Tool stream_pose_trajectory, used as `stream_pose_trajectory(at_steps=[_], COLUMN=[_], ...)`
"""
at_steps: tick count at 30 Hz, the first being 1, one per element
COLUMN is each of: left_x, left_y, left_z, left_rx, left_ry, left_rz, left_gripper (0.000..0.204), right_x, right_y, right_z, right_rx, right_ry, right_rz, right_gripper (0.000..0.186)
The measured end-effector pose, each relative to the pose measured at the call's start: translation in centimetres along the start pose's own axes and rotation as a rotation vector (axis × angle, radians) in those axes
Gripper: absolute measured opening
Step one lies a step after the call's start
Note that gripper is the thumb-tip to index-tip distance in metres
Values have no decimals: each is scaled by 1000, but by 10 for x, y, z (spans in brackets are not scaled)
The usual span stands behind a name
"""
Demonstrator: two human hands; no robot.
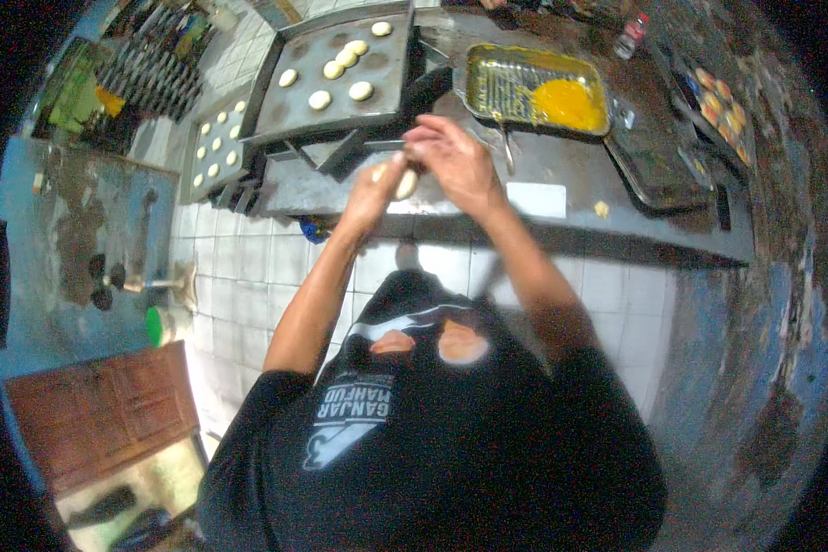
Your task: The person dips rounds of dough into a yellow liquid mixture and places them onto a metal baking tray alongside other dough rounds, then moves the full tray to a stack.
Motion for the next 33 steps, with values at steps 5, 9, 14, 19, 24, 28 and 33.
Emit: stream_pose_trajectory(at_steps=[5,9,14,19,24,28,33], left_x=[3,16,25,13,-33,-73,-56], left_y=[-4,9,32,50,85,103,94], left_z=[53,120,223,305,371,402,415], left_rx=[-566,-323,-698,-541,-393,-113,-330], left_ry=[-108,-223,-357,-660,-864,-930,-979], left_rz=[-45,-267,-184,-368,-160,53,-100], left_gripper=[74,74,60,69,46,39,40], right_x=[33,96,189,323,385,395,398], right_y=[-16,-60,-69,-142,-232,-274,-268], right_z=[-82,-139,-200,-237,-282,-290,-304], right_rx=[-565,162,600,-507,-1128,-1058,-1235], right_ry=[28,-51,221,274,716,746,825], right_rz=[326,-225,-709,-348,-54,246,158], right_gripper=[54,40,32,37,57,50,60])
Point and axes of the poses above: each hand's wrist, its own x-axis towards the middle knuckle, its own z-axis out of the back of the hand, y = z × x, the point moved 1 cm from there along x, towards the middle knuckle, and after that the axes turned 7 degrees about y, right-handed, at the moved point
